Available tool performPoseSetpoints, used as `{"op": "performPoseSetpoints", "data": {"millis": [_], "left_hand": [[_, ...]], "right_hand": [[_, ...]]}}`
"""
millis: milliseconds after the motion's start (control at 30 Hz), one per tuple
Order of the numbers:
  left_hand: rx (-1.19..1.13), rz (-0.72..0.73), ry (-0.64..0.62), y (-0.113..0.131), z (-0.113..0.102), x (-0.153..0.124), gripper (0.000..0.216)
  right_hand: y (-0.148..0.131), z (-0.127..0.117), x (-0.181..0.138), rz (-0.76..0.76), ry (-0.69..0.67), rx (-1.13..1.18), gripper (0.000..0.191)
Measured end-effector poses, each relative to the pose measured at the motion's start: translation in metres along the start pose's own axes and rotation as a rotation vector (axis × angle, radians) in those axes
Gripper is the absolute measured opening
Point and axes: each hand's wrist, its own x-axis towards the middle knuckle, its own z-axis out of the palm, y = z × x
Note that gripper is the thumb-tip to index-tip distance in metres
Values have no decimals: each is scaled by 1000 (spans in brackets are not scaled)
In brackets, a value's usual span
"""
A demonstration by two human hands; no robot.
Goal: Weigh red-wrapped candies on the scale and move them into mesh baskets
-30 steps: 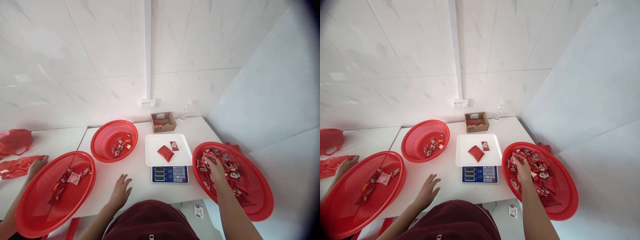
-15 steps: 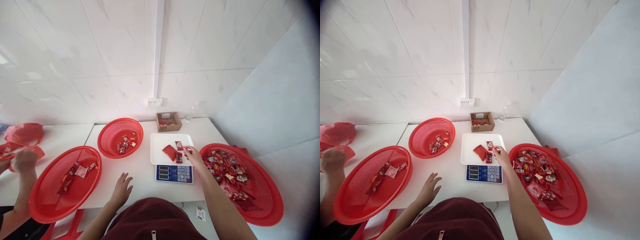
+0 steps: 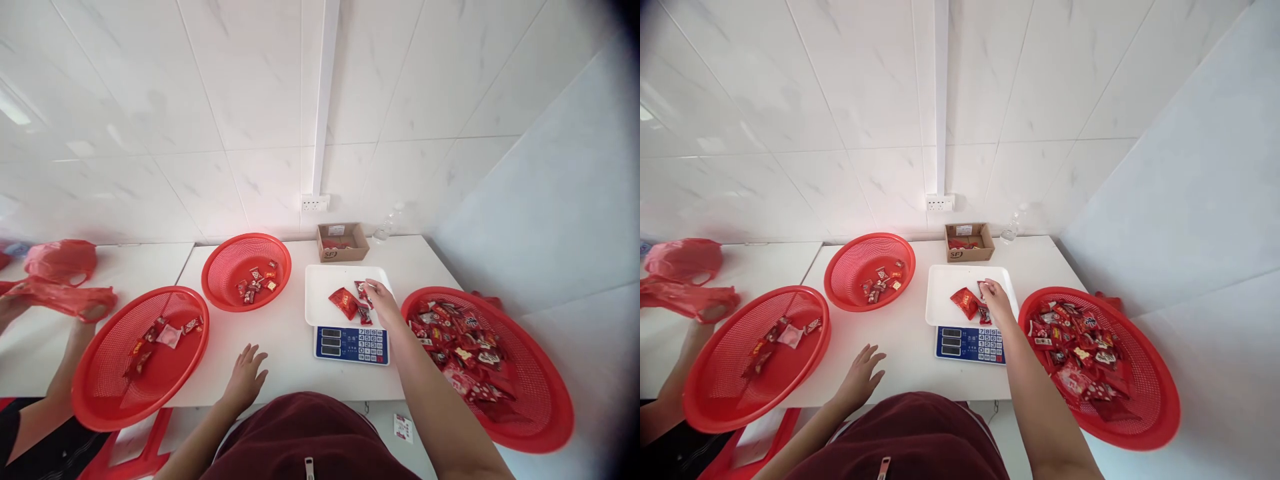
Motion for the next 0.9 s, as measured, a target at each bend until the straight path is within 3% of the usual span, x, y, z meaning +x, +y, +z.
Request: {"op": "performPoseSetpoints", "data": {"millis": [133,233,367,700,800,900], "left_hand": [[-12,3,2,0,4,-2,37],[-16,-5,-2,0,5,-4,38],[-22,-14,-18,0,5,-6,39],[-36,-14,-52,-1,4,-11,39],[-24,1,-51,-2,0,-10,39],[-36,17,-32,-4,0,-9,38]], "right_hand": [[8,9,4,-147,43,-358,57],[19,21,3,-115,31,-642,58],[32,38,-2,-111,-63,-805,53],[24,58,-15,-275,-135,-820,50],[21,43,-19,-366,-31,-691,49],[24,7,-25,-422,130,-569,48]]}}
